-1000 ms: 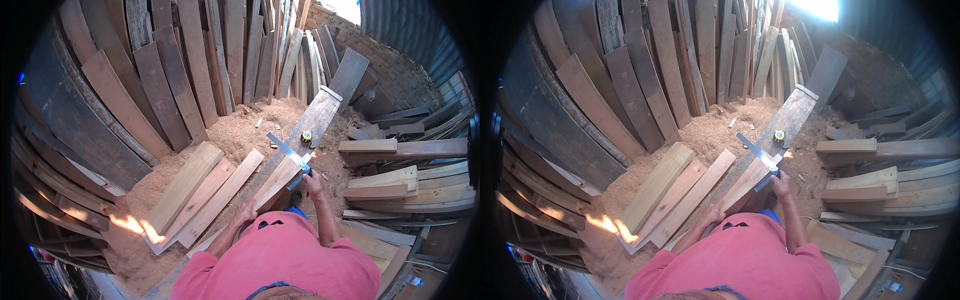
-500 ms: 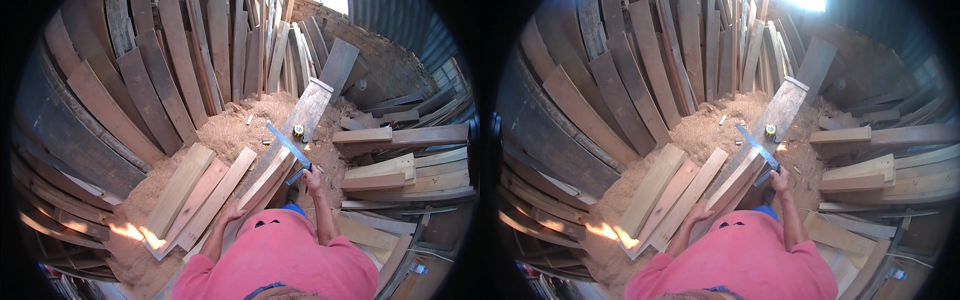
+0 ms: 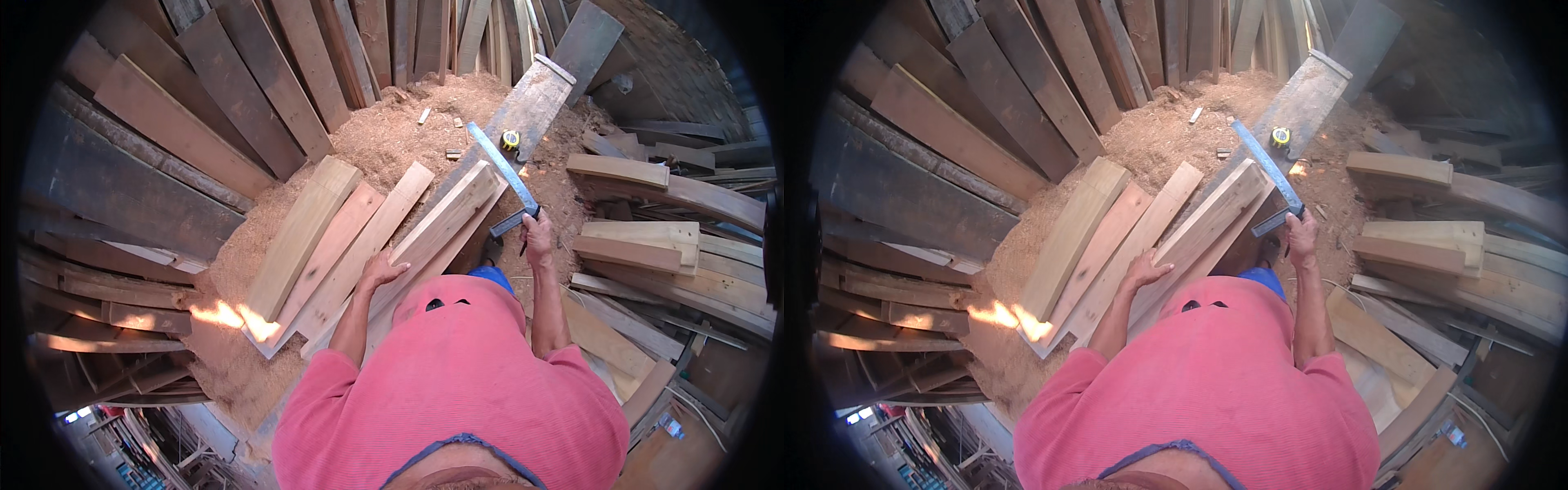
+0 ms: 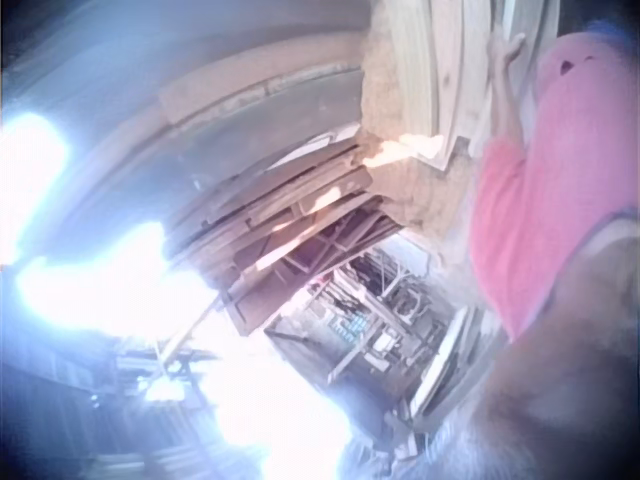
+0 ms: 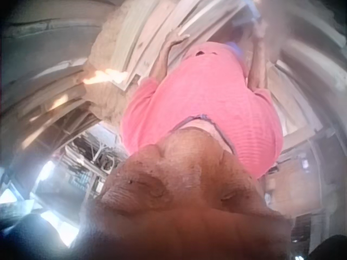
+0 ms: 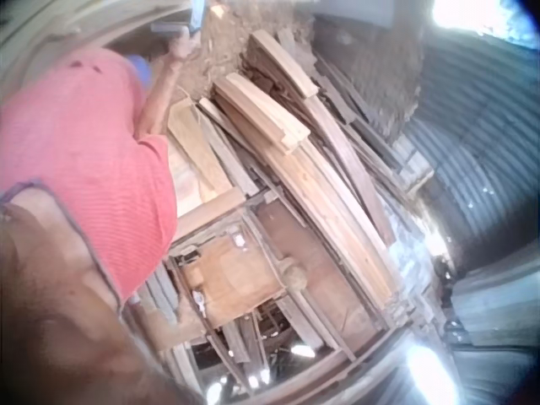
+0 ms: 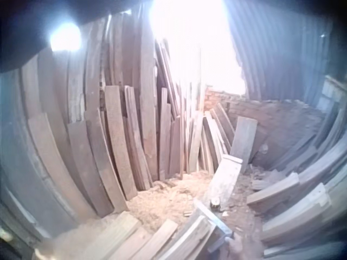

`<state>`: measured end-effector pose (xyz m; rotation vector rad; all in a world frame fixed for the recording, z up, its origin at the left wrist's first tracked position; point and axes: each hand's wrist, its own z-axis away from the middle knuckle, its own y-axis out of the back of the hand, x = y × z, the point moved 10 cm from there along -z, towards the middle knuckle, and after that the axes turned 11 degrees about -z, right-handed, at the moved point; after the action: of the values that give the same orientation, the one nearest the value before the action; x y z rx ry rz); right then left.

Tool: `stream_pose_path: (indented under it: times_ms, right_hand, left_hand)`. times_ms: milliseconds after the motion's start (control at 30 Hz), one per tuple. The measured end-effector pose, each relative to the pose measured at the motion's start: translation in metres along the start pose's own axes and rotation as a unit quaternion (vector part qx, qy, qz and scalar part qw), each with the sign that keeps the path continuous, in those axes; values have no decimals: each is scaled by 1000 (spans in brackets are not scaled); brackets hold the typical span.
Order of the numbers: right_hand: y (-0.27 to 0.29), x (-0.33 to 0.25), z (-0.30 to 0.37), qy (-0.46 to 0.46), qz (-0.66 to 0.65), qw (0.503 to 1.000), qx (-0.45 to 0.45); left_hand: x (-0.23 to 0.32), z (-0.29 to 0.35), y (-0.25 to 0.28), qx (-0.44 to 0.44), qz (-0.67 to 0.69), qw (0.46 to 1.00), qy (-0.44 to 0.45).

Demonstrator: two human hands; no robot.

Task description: The person measures and marks several wooden planks on a workbench using a tape measure, a try square, and a pencil. They repeatedly position the square, draw lines, and reposition the planks to mark multiple pieces.

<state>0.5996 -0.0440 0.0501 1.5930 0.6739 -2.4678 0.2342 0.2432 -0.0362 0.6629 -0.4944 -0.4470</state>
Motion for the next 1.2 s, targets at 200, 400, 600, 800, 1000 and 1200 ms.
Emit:
stream_pose_path:
  times_ms: [200,400,600,800,1000,1200]
  right_hand:
    - [-12,12,-12,-26,37,999,-27]
    - [-50,27,-25,-47,37,991,-123]
    - [-82,27,-34,-68,53,982,-168]
    - [-78,29,-23,-114,112,975,-157]
    - [-49,73,3,-94,174,970,-143]
    - [-58,117,42,-198,157,957,-141]
  left_hand:
    - [10,6,-1,16,2,999,-32]
    - [25,36,7,38,31,999,-11]
    - [34,49,1,133,23,991,-16]
    - [30,64,-28,176,9,984,20]
    - [50,52,-14,109,-3,993,-40]
    - [120,36,31,195,93,967,-133]
